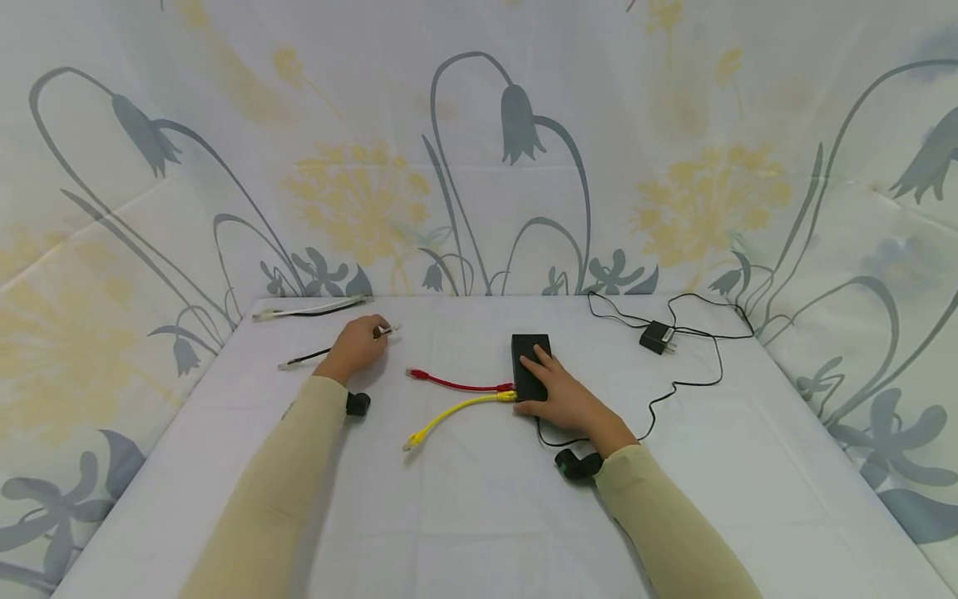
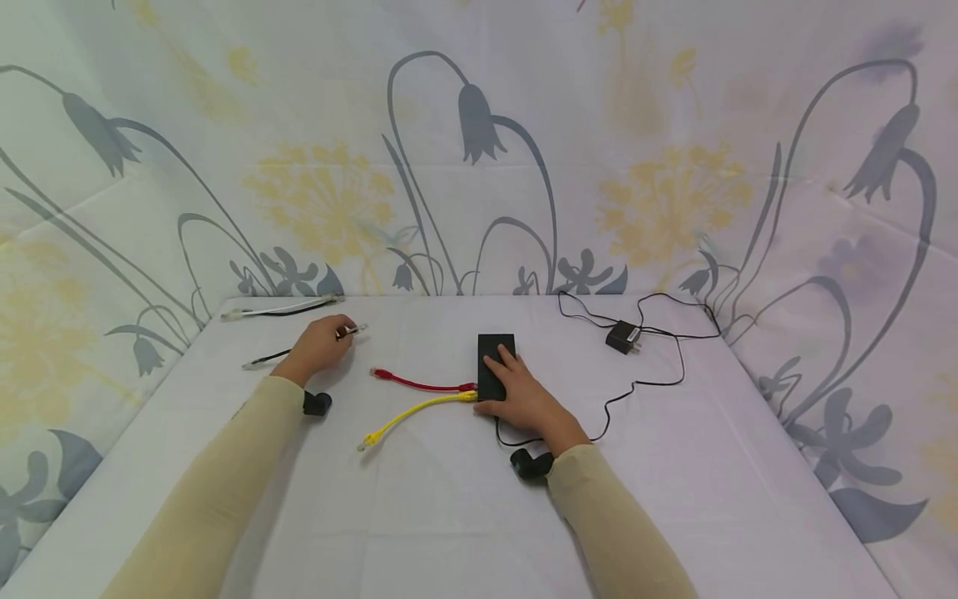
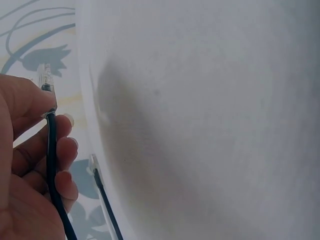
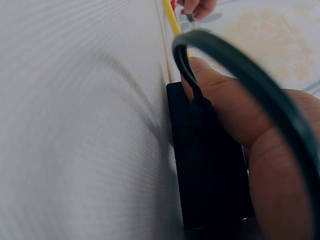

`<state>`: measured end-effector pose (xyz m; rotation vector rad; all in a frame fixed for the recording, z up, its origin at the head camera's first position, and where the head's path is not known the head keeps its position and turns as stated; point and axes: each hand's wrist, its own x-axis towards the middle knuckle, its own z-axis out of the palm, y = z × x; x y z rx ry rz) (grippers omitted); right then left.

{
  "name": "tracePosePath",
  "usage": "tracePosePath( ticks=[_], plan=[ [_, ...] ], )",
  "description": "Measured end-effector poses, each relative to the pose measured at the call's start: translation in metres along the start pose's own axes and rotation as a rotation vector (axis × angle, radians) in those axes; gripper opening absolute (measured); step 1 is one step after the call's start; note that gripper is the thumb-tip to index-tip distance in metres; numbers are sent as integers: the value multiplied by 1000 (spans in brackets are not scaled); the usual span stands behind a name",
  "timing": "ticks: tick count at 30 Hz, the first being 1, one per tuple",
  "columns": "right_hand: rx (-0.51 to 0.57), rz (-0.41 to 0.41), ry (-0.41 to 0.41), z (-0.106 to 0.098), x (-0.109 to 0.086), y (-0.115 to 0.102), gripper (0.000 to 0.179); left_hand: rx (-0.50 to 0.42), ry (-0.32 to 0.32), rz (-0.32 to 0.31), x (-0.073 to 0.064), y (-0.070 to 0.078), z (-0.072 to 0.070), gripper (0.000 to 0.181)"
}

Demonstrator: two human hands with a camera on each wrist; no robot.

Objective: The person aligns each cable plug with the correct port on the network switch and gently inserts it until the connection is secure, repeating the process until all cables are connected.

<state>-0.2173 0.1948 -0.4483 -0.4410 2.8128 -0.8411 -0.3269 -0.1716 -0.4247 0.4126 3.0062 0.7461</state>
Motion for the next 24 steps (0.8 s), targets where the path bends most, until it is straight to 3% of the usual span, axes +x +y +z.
tracePosePath(
  ticks=[10, 24],
  plan=[
    [-2, 5, -1, 0, 0, -1, 88, -7, 15, 40, 3, 6, 7, 31],
    [0, 10, -1, 1, 0, 1, 88, -59, 16, 45, 0, 25, 14, 27]
  ],
)
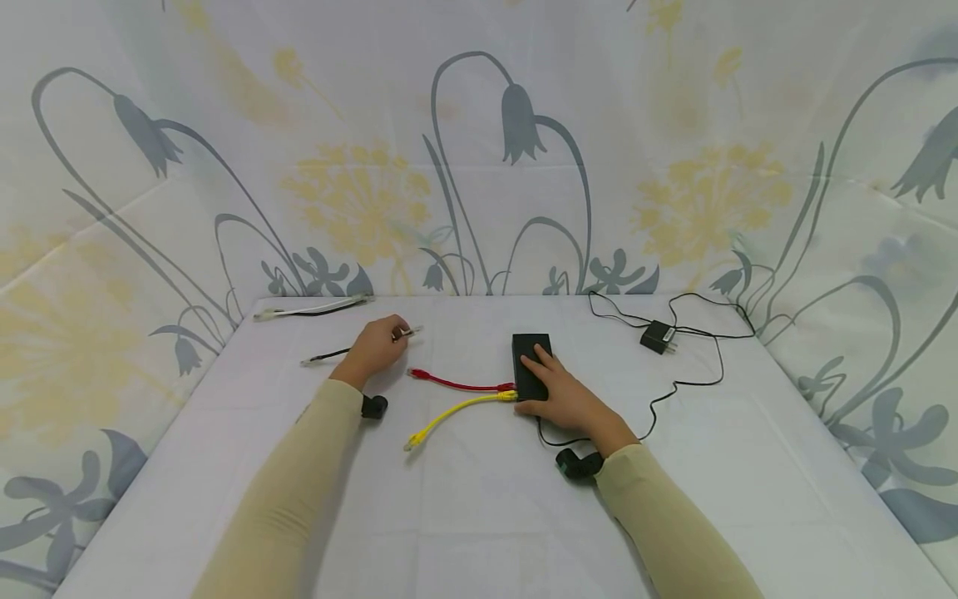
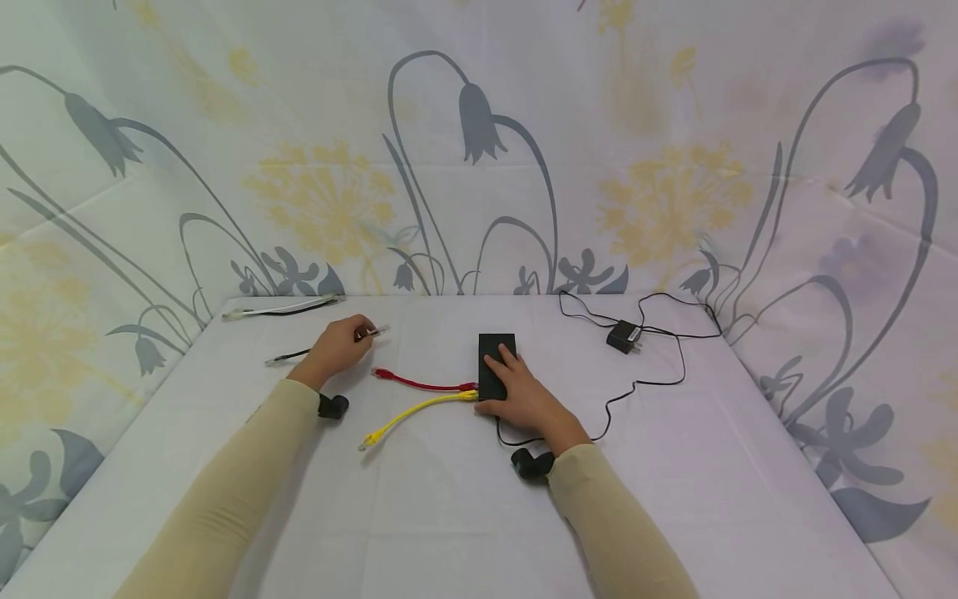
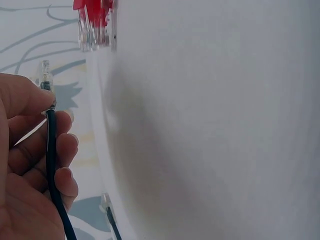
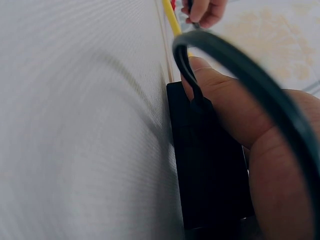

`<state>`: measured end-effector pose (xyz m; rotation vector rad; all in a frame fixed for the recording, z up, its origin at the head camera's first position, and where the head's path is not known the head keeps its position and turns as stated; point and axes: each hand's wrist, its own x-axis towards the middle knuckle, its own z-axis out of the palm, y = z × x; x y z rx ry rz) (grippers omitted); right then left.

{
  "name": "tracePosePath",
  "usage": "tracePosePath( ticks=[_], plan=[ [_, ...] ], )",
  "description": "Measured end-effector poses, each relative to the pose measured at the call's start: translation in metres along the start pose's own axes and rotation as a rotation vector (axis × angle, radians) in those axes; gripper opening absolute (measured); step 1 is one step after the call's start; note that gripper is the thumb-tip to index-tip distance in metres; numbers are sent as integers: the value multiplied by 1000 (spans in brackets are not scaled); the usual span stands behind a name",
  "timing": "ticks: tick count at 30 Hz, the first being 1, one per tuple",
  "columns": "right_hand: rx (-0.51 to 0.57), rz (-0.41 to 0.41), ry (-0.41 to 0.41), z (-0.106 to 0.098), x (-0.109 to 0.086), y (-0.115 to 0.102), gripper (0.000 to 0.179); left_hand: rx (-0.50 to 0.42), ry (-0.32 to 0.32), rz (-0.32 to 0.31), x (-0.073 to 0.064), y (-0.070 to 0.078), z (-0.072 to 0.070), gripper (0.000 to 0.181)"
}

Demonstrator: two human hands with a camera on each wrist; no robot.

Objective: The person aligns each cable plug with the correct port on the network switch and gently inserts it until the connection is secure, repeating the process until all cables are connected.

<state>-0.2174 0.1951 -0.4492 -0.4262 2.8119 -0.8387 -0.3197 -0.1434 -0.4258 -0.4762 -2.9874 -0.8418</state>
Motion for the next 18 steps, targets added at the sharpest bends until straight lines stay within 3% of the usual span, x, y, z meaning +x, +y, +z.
tracePosePath(
  ticks=[18],
  plan=[
    [6, -6, -11, -2, -1, 0, 88, -25, -72, 10, 0, 13, 13, 25]
  ],
)
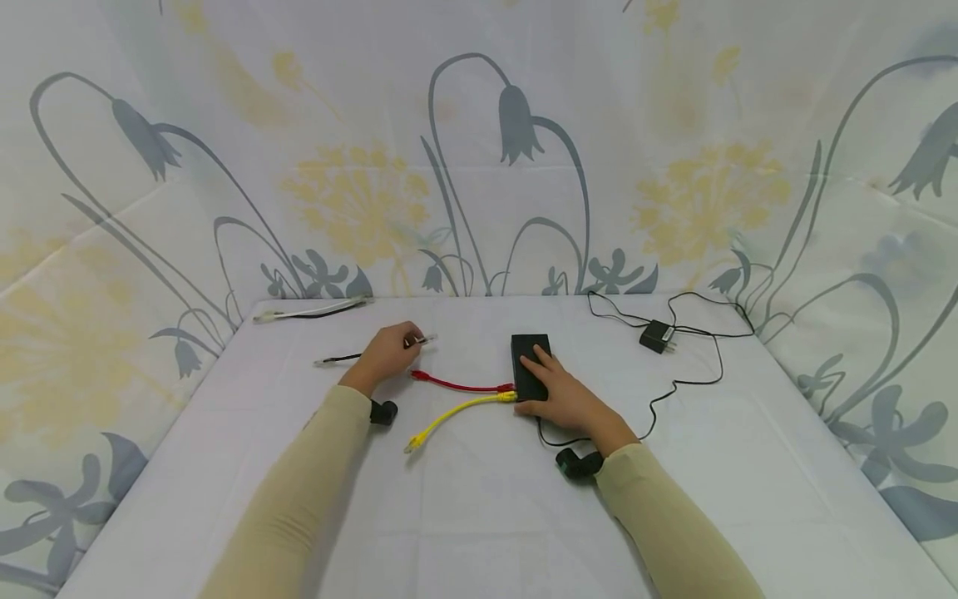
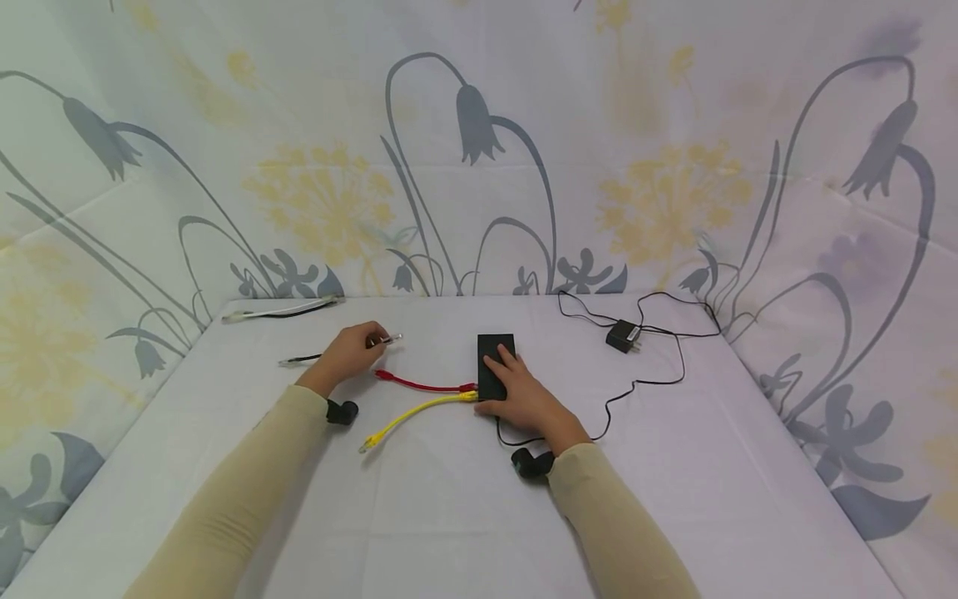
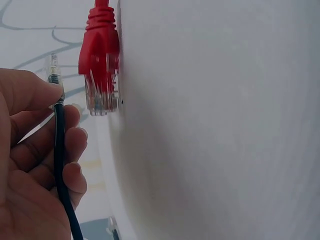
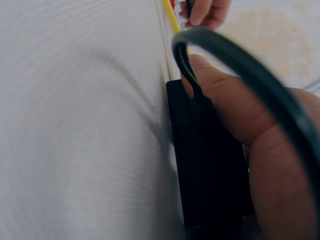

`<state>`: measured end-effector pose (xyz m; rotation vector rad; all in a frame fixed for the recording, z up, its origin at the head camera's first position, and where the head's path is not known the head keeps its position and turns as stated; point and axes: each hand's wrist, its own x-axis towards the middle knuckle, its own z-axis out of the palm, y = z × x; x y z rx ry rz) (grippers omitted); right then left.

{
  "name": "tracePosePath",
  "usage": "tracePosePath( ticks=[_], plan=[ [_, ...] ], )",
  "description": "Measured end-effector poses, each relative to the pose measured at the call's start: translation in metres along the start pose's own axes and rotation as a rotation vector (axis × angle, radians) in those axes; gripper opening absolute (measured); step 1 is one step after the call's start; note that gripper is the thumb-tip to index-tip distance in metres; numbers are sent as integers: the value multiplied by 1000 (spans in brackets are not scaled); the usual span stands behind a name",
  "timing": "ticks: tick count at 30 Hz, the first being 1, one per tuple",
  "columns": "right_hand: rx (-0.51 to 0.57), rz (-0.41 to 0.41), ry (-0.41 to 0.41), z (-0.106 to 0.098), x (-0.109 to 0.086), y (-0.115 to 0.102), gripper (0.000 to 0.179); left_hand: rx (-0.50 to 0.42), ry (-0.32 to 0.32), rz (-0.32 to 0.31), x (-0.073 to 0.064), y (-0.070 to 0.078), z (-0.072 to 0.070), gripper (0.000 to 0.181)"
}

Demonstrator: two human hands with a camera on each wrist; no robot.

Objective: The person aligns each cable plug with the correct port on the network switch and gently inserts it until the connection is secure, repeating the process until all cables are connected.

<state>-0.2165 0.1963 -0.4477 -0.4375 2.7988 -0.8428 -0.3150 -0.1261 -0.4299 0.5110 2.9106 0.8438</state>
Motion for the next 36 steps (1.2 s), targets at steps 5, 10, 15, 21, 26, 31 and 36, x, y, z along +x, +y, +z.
tracePosePath(
  ticks=[5, 10, 15, 21, 26, 31, 36],
  plan=[
    [-2, 2, 0, 1, 1, 0, 88, -3, -27, 11, 0, 5, 3, 25],
    [3, 4, 0, 1, 2, 0, 88, -15, -58, 17, 0, 11, 6, 25],
    [8, 4, -8, 1, 1, -1, 89, -14, -67, 17, 0, 17, 9, 25],
    [3, 7, 1, 0, 1, -1, 89, -9, -64, 24, 0, 21, 13, 25],
    [2, 6, -3, 0, 1, 0, 89, -11, -87, 6, 1, 25, 14, 25],
    [-1, 5, 1, -1, 1, 0, 89, -1, -102, 14, 3, 29, 17, 25],
    [-3, 10, -4, -2, 0, -1, 90, 0, -122, 40, 4, 35, 19, 25]
  ],
)
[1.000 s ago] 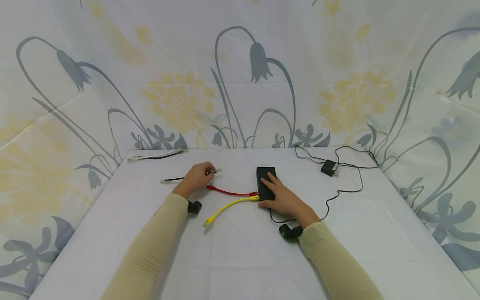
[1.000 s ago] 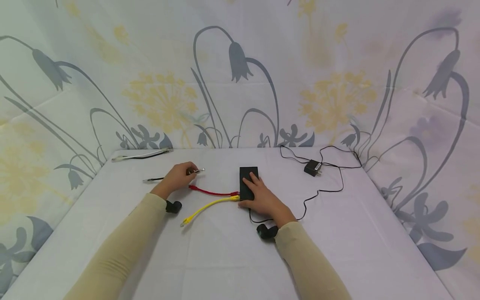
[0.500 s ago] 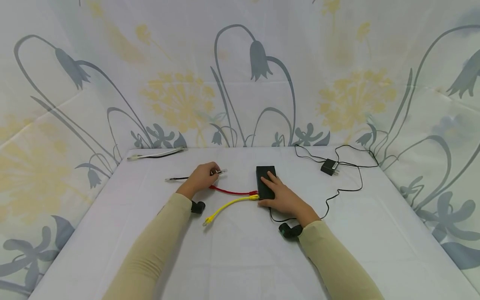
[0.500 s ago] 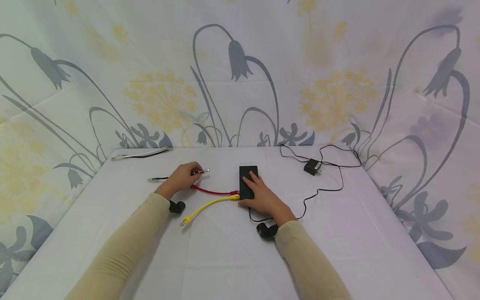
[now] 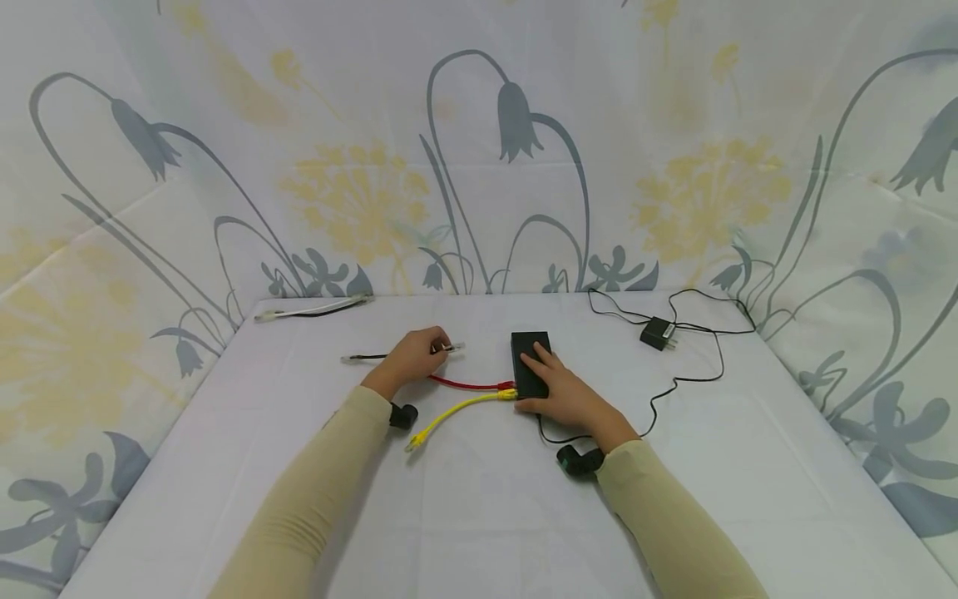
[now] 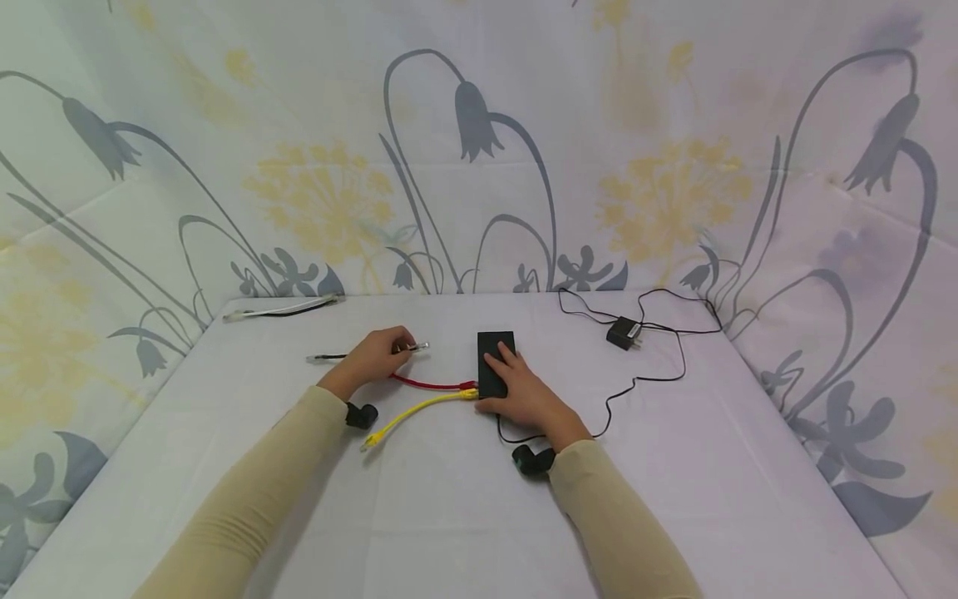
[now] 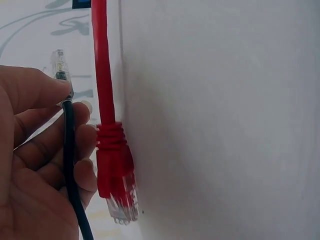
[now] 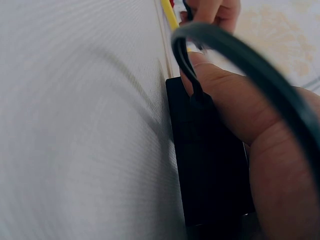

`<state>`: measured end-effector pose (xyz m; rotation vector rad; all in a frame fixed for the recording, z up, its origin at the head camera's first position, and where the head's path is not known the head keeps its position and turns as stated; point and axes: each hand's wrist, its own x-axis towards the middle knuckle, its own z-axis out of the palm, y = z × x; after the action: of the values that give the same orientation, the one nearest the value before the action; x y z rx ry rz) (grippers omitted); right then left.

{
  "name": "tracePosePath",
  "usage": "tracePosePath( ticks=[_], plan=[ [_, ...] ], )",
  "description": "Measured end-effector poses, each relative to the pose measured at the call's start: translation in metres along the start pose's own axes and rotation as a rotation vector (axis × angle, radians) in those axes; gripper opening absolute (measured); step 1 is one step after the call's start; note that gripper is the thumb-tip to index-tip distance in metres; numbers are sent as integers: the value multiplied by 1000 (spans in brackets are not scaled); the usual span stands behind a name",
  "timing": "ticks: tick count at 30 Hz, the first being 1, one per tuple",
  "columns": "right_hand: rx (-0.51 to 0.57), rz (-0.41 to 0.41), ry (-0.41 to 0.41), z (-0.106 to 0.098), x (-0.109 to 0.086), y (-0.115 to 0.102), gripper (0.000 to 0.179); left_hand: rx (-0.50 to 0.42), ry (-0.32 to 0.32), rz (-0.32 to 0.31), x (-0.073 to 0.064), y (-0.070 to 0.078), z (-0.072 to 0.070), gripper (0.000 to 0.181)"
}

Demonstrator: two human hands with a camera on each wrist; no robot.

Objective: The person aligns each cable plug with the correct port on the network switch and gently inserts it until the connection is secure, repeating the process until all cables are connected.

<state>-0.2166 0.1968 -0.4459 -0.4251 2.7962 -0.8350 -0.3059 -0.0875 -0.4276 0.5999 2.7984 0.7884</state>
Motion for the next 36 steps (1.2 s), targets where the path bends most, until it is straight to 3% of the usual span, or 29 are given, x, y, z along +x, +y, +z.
tracePosePath(
  ticks=[21, 36],
  plan=[
    [8, -10, 0, 1, 1, 0, 89, 12, -36, 52, 2, 21, 13, 21],
    [0, 0, -4, 0, 2, -1, 90, -11, -76, 50, 6, 25, 23, 19]
  ],
)
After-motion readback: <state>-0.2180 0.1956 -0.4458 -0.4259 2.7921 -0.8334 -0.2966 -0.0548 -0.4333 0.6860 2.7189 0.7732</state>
